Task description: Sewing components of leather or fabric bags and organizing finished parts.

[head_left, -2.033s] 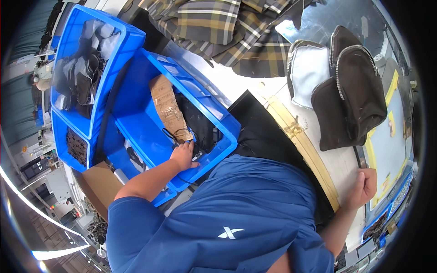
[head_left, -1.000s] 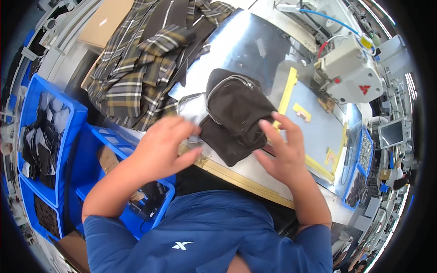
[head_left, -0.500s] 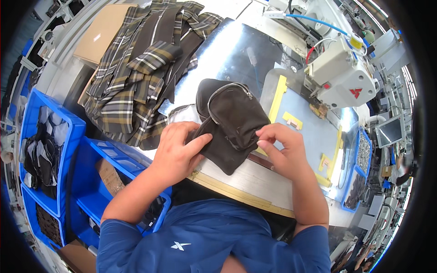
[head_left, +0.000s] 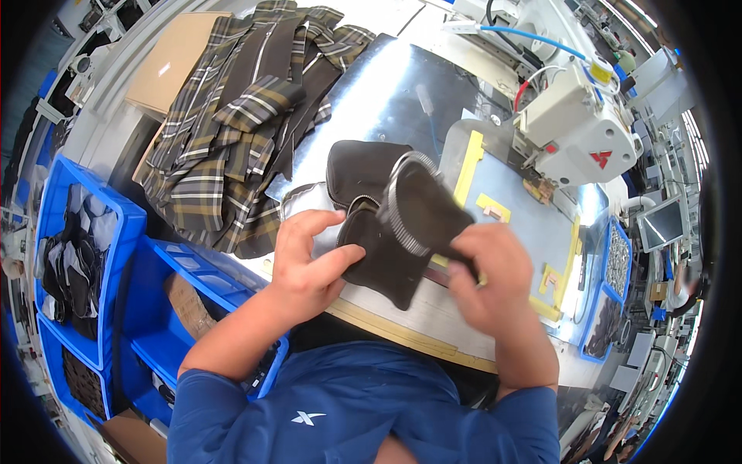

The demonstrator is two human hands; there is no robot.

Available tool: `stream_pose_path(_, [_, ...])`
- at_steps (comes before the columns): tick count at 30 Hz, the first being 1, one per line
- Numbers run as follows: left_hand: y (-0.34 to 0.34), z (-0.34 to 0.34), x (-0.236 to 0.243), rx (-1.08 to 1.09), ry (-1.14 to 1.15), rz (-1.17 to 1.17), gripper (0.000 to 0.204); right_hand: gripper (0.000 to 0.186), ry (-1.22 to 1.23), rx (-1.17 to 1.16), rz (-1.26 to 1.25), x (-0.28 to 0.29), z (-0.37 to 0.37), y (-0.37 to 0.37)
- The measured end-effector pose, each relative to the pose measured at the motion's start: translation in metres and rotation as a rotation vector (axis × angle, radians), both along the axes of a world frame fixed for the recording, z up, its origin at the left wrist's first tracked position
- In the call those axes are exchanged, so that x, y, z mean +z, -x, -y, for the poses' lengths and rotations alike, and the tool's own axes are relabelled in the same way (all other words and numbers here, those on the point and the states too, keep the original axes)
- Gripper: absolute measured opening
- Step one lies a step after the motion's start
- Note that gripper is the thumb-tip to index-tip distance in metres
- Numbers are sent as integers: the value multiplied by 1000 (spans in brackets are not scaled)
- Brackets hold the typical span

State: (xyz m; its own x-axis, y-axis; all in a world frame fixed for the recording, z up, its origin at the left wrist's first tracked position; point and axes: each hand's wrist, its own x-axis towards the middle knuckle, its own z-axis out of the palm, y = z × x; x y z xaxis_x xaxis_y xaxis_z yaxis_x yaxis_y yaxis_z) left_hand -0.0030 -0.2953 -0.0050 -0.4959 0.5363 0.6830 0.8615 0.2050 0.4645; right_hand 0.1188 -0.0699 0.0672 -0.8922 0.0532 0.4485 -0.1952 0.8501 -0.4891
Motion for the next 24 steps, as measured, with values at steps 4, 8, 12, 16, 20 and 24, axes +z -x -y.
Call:
stream_pose_path(4, [7, -10, 8, -193, -12, -65, 27, 35, 93, 212, 142, -7, 21, -12])
stream_pose_path(8, [-1, -25, 8, -348, -109, -14, 31, 44, -76, 5, 107, -6, 32, -21])
stream_pose_path(12, [5, -38, 23, -6, -59, 177, 59, 40, 57, -258, 117, -11, 1, -28])
stream_pose_path(16, [36, -29, 13, 125, 343, 164, 47, 30, 355, -444, 132, 2, -32, -27])
stream_pose_path(20, [51, -27, 7, 23, 421, 51, 30, 27, 825, -400, 34, -3, -48, -20])
stream_pose_path(24, [53, -29, 17, 12, 367, -187, 18, 28, 929, -371, -16, 1, -48, -9])
